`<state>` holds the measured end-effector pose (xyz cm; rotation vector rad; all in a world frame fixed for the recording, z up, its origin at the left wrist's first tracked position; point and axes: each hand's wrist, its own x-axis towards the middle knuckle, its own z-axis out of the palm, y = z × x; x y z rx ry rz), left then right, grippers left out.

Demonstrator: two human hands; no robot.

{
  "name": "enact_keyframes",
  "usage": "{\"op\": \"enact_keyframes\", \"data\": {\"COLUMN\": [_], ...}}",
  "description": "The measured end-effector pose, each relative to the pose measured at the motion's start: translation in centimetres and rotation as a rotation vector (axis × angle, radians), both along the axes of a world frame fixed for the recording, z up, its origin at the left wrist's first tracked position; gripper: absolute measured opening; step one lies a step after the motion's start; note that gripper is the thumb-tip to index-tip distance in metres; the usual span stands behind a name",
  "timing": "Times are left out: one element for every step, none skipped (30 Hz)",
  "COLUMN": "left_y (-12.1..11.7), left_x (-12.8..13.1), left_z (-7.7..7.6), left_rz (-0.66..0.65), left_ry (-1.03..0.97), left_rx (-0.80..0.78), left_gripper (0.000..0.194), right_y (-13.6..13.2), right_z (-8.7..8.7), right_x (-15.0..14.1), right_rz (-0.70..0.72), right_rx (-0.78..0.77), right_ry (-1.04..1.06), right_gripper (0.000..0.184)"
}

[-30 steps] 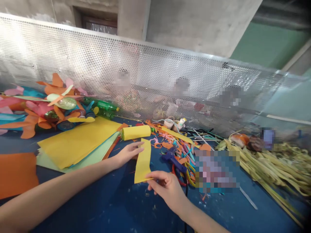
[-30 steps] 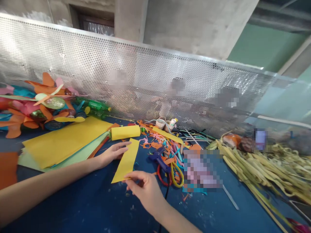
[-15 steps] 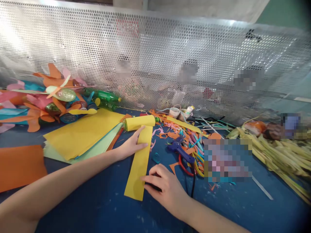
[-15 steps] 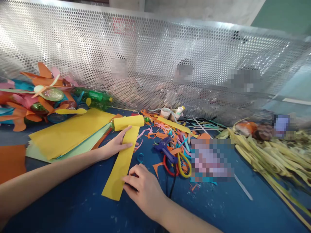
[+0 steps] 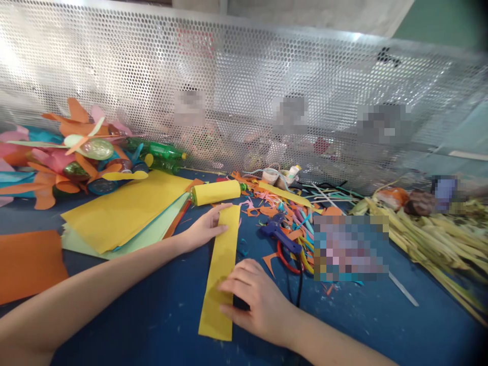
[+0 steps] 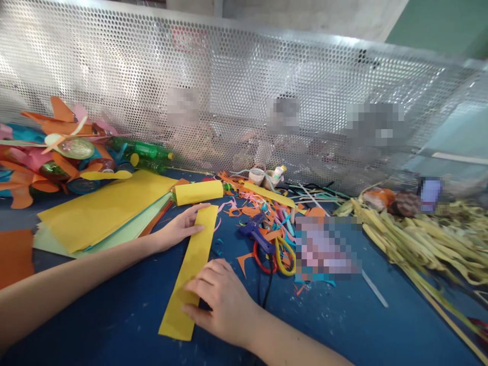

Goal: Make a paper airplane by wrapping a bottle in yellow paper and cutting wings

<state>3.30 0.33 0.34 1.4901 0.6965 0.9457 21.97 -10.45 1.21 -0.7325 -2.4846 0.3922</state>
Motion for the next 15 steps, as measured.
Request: {"op": "enact_keyframes", "data": {"left_y": [-0.03,-0.07,-0.11,-0.15,-0.19,-0.21,-0.22,-0.20,-0.16,-0.11,-0.03,0.05,0.14,0.21,0.26], "left_x": [0.03,0.05,0.06,0.06,0.06,0.06,0.06,0.06,0.07,0.08,0.10,0.12,0.15,0.17,0.18], "left_z": [0.06,0.13,0.20,0.27,0.33,0.38,0.41,0.42,0.39,0.33,0.23,0.10,-0.04,-0.18,-0.30], "left_rz": [0.012,0.018,0.020,0.020,0.016,0.009,-0.001,-0.010,-0.018,-0.027,-0.034,-0.038,-0.039,-0.039,-0.038], "left_ry": [0.004,0.007,0.008,0.008,0.005,0.000,-0.005,-0.011,-0.017,-0.018,-0.013,-0.004,0.006,0.015,0.023], "left_rx": [0.005,0.008,0.007,0.002,-0.006,-0.017,-0.026,-0.030,-0.031,-0.028,-0.023,-0.019,-0.015,-0.012,-0.011], "left_gripper": [0.057,0.056,0.056,0.056,0.057,0.058,0.058,0.059,0.059,0.059,0.059,0.060,0.061,0.061,0.062], "right_y": [-0.01,-0.02,-0.04,-0.05,-0.05,-0.05,-0.04,-0.02,0.01,0.04,0.08,0.13,0.20,0.30,0.44], "right_z": [-0.03,-0.04,-0.03,0.00,0.04,0.09,0.12,0.15,0.15,0.15,0.16,0.18,0.25,0.35,0.50], "right_x": [0.02,0.04,0.07,0.09,0.11,0.13,0.13,0.13,0.11,0.10,0.09,0.09,0.12,0.17,0.27], "right_rz": [-0.007,-0.016,-0.027,-0.040,-0.053,-0.065,-0.075,-0.084,-0.093,-0.106,-0.124,-0.149,-0.177,-0.209,-0.245], "right_rx": [0.007,0.012,0.013,0.012,0.009,0.004,-0.003,-0.007,-0.007,-0.001,0.012,0.033,0.060,0.087,0.108], "right_ry": [0.010,0.022,0.032,0.037,0.034,0.021,0.000,-0.025,-0.047,-0.064,-0.074,-0.079,-0.080,-0.077,-0.077], "right_gripper": [0.020,0.019,0.020,0.020,0.022,0.026,0.032,0.034,0.033,0.028,0.021,0.016,0.015,0.019,0.023]}}
